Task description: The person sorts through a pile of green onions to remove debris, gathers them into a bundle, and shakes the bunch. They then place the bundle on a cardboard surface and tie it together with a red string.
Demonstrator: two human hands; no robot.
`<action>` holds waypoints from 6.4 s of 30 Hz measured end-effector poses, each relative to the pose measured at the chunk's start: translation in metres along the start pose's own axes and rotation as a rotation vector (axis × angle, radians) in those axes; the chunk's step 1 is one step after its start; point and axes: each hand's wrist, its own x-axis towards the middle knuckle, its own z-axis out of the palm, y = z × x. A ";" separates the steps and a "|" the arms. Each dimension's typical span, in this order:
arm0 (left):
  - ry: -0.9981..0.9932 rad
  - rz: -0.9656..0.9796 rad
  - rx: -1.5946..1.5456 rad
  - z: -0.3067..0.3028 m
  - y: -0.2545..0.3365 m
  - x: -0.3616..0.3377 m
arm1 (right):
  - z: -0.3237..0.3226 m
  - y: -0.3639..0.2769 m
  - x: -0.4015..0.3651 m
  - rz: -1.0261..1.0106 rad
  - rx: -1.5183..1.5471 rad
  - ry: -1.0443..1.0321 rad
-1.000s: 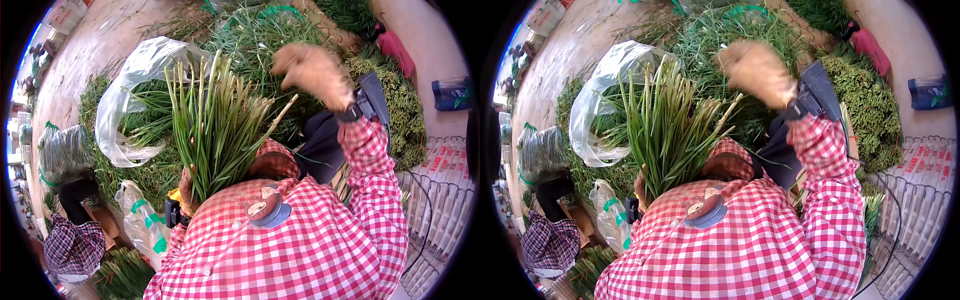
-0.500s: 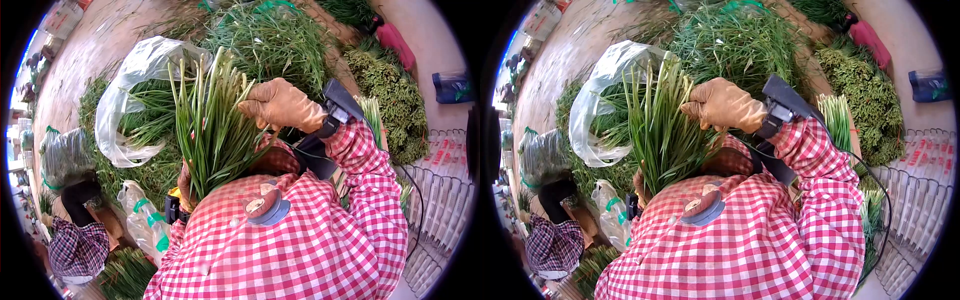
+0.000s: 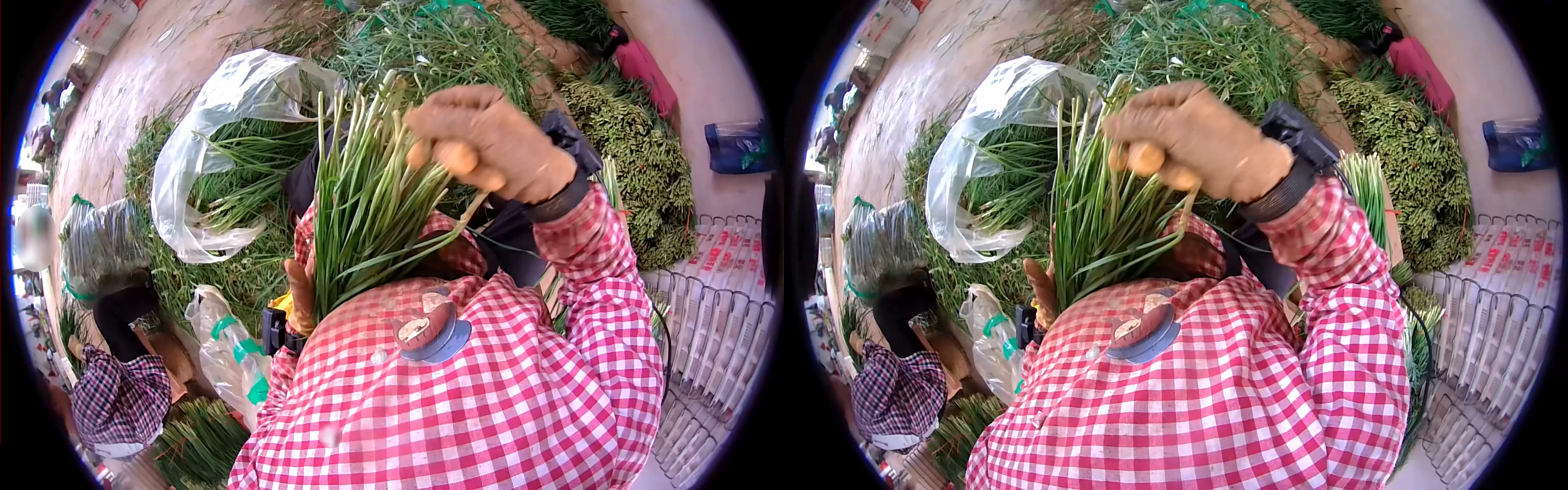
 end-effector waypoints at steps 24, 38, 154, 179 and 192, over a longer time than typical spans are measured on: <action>-0.068 -0.011 0.068 0.072 0.037 -0.025 | 0.044 0.060 0.027 0.053 -0.503 0.208; 0.096 -0.167 -0.151 0.038 0.017 -0.006 | -0.046 -0.014 -0.013 -0.285 0.970 -0.491; -0.180 -0.001 -0.442 0.041 -0.001 -0.061 | -0.021 0.065 -0.011 -0.880 -0.818 0.390; -0.122 0.105 -0.561 0.043 -0.022 -0.093 | -0.079 0.123 0.070 -0.658 -0.943 0.711; -0.146 0.061 -0.532 0.060 -0.016 -0.100 | 0.037 0.094 0.024 0.176 -0.373 -0.157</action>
